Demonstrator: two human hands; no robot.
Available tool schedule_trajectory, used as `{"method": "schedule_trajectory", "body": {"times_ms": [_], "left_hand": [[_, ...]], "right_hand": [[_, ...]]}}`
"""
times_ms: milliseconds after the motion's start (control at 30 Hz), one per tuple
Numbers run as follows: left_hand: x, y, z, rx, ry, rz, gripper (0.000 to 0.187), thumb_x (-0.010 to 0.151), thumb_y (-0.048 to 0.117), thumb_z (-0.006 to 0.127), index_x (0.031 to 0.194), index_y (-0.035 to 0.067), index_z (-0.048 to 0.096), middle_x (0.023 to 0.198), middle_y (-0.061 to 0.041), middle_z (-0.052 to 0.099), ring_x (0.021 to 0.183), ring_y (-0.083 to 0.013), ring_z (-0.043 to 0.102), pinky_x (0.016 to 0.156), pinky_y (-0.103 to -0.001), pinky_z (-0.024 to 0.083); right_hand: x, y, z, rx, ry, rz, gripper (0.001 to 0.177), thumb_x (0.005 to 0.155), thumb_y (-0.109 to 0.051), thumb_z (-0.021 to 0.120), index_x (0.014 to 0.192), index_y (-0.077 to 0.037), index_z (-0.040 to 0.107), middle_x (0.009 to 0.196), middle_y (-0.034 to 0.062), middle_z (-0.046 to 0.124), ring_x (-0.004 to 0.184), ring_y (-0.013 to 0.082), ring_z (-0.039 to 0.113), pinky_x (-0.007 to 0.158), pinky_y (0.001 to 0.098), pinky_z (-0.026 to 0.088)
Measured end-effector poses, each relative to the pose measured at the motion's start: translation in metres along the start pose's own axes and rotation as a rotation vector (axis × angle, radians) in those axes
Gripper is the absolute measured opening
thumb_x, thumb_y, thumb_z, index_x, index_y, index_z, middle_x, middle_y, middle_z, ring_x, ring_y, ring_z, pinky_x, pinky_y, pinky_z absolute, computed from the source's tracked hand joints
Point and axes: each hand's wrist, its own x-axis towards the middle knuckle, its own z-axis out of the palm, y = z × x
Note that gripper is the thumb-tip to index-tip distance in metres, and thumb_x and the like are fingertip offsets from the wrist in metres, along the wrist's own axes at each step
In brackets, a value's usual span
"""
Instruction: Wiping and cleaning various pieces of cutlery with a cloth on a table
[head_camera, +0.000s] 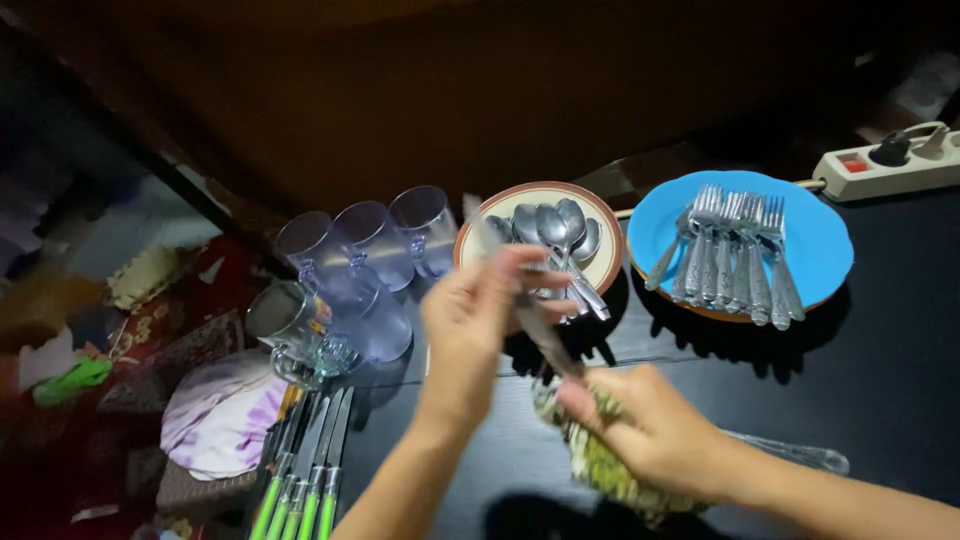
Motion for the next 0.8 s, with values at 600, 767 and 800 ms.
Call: {"method": "schedule_trajectory", "body": {"times_ms": [600, 767, 800], "left_hand": [[-0.057, -0.144, -0.168, 1.253, 0.223, -0.168, 0.072, 0.099, 0.039, 0.056, 0.157, 0.003, 0.032, 0.115, -0.018, 0.057, 0.111, -0.0409, 0.055, 0.100, -0.049, 0.041], [-0.050, -0.176, -0.188, 1.223, 0.147, -0.085, 0.048, 0.099, 0.032, 0.055, 0.137, 0.003, 0.061, 0.145, -0.020, 0.054, 0.130, -0.0396, 0.051, 0.113, -0.048, 0.036], [-0.051, -0.176, -0.190, 1.219, 0.144, -0.081, 0.048, 0.099, 0.032, 0.055, 0.137, 0.003, 0.061, 0.145, -0.020, 0.054, 0.130, -0.0396, 0.051, 0.113, -0.048, 0.036]], "right_hand": [[0.063, 0.030, 0.175, 0.172, -0.377, 0.456, 0.051, 0.099, -0.040, 0.063, 0.061, -0.017, 0.039, 0.063, -0.0039, 0.039, 0.065, 0.0117, 0.037, 0.062, 0.0339, 0.034], [0.082, 0.058, 0.206, -0.031, -0.380, 0.381, 0.033, 0.086, -0.034, 0.057, 0.067, -0.007, 0.063, 0.064, 0.0118, 0.061, 0.066, 0.0229, 0.056, 0.066, 0.0424, 0.046], [0.080, 0.050, 0.194, -0.034, -0.376, 0.384, 0.033, 0.086, -0.034, 0.057, 0.067, -0.007, 0.063, 0.064, 0.0118, 0.061, 0.066, 0.0229, 0.056, 0.066, 0.0424, 0.046]]}}
